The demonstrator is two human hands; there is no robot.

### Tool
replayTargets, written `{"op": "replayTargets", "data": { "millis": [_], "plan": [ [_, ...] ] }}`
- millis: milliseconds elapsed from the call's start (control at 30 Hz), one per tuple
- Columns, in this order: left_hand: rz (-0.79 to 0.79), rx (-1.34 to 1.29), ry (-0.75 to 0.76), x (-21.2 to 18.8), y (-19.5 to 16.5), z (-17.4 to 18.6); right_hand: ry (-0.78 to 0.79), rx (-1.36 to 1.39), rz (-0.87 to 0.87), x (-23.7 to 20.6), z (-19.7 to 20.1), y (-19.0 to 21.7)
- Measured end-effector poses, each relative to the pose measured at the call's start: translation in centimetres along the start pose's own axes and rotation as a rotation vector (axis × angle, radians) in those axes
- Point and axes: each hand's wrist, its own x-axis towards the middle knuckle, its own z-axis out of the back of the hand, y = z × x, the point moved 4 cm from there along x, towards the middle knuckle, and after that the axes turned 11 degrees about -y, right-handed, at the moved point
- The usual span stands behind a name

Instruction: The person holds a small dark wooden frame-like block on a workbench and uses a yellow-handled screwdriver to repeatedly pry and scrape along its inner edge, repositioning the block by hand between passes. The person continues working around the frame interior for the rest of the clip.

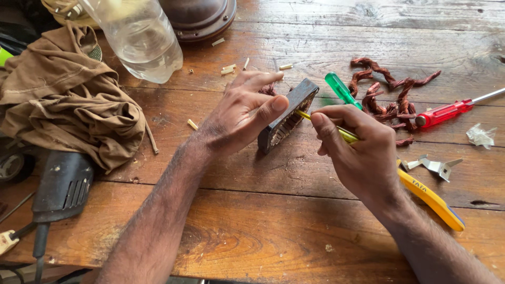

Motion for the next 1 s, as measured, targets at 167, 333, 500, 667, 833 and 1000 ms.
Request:
{"op": "replayTargets", "data": {
  "millis": [167, 333, 500, 667, 833, 1000],
  "plan": [
    [0.001, 0.004, 0.018, 0.0, 0.4, -0.2, -0.054, -0.094, 0.137, -0.1, 0.9, 0.4],
    [0.035, 0.011, 0.039, 0.0, 0.9, -0.6, -0.102, -0.299, 0.341, 0.1, 2.0, 1.0],
    [0.049, 0.02, 0.0, 0.0, 0.9, -0.4, -0.051, -0.397, 0.275, 0.3, 2.2, 0.4],
    [0.001, 0.062, -0.046, 0.0, 0.3, -0.2, -0.018, -0.415, 0.269, 0.4, 1.8, 0.1],
    [0.062, -0.012, 0.072, -0.1, 0.2, -1.1, 0.007, -0.398, 0.272, 0.3, 1.5, 0.0],
    [0.044, 0.035, 0.059, -0.1, 0.3, -0.9, 0.0, -0.381, 0.283, 0.1, 1.4, 0.0]
  ]
}}
